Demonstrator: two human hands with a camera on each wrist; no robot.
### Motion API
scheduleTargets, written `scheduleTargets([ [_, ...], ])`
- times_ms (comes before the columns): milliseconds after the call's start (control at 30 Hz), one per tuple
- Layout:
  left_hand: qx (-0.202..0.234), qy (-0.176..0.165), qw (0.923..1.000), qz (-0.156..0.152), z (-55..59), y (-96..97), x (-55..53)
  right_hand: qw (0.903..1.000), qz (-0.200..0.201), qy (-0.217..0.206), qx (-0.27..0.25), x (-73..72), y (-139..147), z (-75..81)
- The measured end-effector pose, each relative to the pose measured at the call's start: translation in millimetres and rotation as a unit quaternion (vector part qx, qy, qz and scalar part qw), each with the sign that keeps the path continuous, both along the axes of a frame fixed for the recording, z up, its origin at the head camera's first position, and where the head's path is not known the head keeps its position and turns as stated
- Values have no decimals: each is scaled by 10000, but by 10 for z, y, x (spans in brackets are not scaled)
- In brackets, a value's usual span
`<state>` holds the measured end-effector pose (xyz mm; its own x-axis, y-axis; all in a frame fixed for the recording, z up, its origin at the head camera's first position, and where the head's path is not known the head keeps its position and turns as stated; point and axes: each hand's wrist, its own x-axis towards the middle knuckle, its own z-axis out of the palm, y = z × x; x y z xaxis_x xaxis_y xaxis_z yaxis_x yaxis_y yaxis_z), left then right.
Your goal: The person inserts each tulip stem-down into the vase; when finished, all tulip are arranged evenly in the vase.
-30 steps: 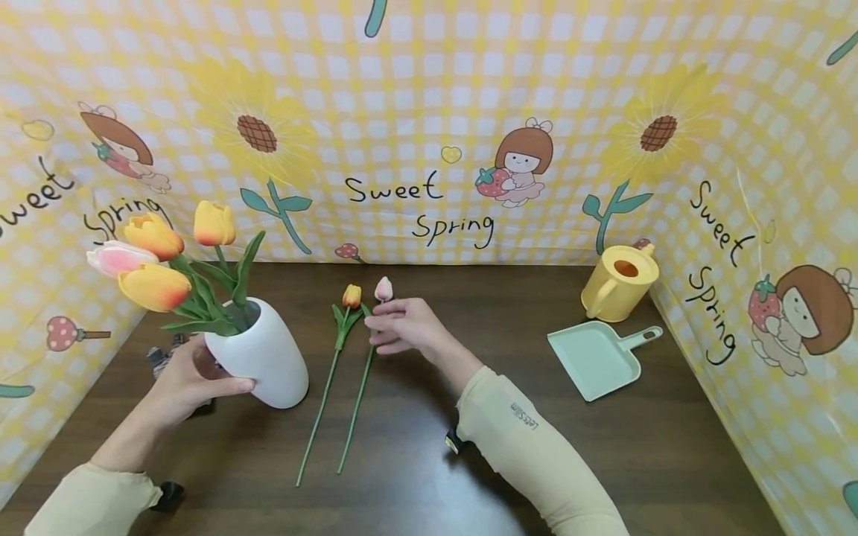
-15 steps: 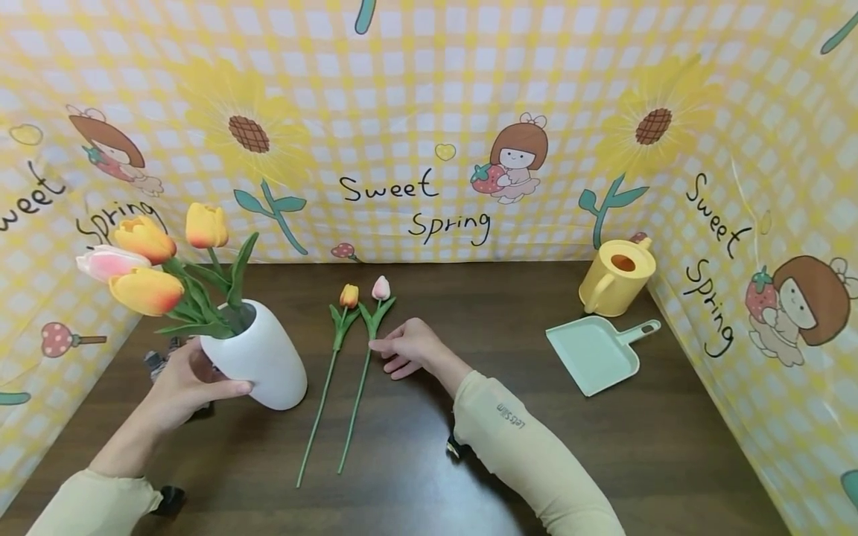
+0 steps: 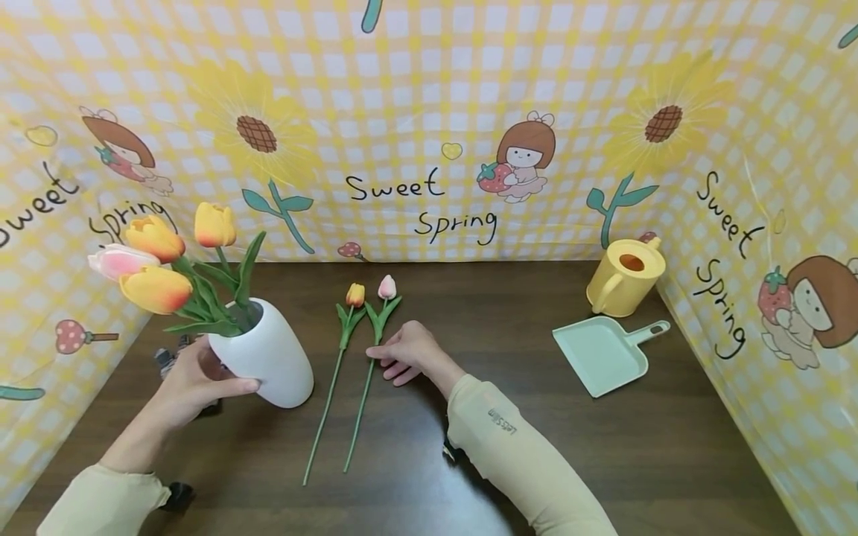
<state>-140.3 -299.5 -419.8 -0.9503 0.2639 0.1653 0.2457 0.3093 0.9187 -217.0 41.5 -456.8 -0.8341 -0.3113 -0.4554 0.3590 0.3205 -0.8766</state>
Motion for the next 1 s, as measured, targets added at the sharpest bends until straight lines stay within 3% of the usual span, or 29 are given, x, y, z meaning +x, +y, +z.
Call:
scheduleTargets([
  [533, 94, -19, 9999, -109, -10, 0, -14, 9996, 209, -157, 122, -77, -64, -36],
  [1000, -21, -76, 10000, 16, 18, 16, 4, 9990, 303, -318, 31, -107, -79, -52],
])
